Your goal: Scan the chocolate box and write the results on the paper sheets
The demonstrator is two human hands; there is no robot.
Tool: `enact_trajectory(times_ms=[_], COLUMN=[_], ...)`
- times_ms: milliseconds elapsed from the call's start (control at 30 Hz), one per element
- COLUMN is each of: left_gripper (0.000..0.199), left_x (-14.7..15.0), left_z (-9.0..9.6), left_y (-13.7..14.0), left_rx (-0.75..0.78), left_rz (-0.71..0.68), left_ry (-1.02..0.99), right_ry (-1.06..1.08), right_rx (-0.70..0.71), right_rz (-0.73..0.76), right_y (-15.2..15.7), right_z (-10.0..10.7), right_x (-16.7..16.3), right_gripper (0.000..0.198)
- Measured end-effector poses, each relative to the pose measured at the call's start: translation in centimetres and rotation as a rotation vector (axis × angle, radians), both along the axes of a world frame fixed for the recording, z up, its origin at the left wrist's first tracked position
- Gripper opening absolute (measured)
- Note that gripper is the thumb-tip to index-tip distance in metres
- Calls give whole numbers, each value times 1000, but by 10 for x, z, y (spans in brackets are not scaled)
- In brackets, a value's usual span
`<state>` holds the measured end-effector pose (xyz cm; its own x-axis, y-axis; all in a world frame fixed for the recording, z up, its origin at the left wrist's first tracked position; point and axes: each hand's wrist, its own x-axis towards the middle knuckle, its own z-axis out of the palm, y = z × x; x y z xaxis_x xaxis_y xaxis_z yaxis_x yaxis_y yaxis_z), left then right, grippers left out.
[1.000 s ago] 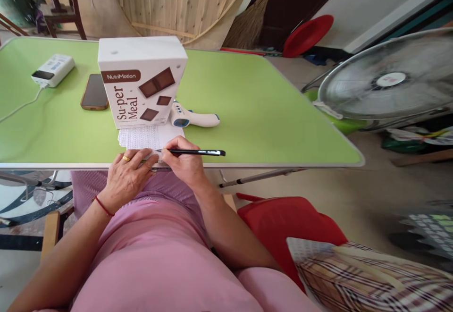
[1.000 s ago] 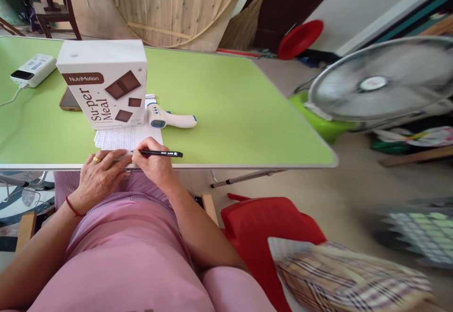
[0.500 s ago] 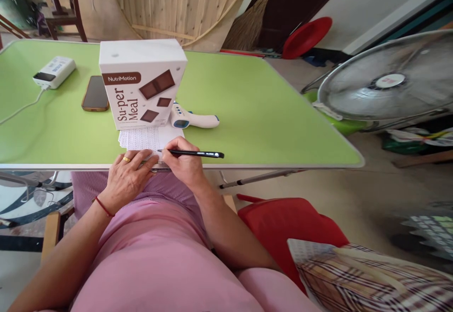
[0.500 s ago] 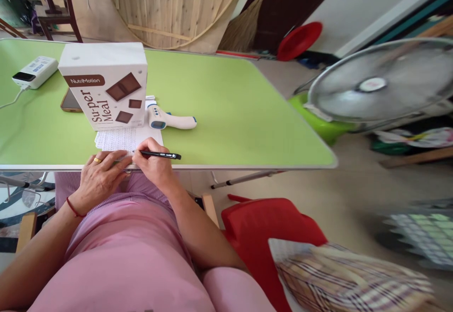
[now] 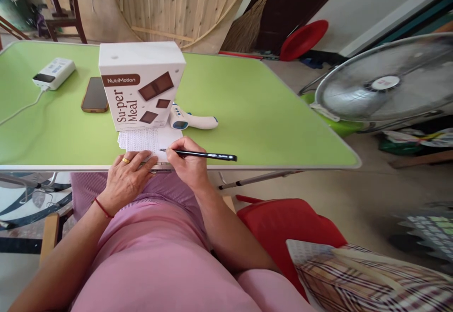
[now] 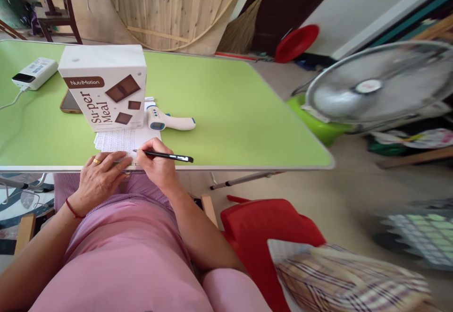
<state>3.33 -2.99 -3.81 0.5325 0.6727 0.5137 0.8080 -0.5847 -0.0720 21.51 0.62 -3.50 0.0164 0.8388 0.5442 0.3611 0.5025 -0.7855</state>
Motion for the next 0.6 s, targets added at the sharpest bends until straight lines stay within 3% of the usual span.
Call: enact_trajectory(times_ms=[600], left_gripper=[29], left_x=[0], left_z=[-2], left_y=[1], left_rx=[-3], left_rz=[6], left_ry=[-5], right_ry=[-58], right_rx=[-13], right_rz=[-24], right_y=[1], right_z=[-8], right_x=[-2], right_gripper=[12])
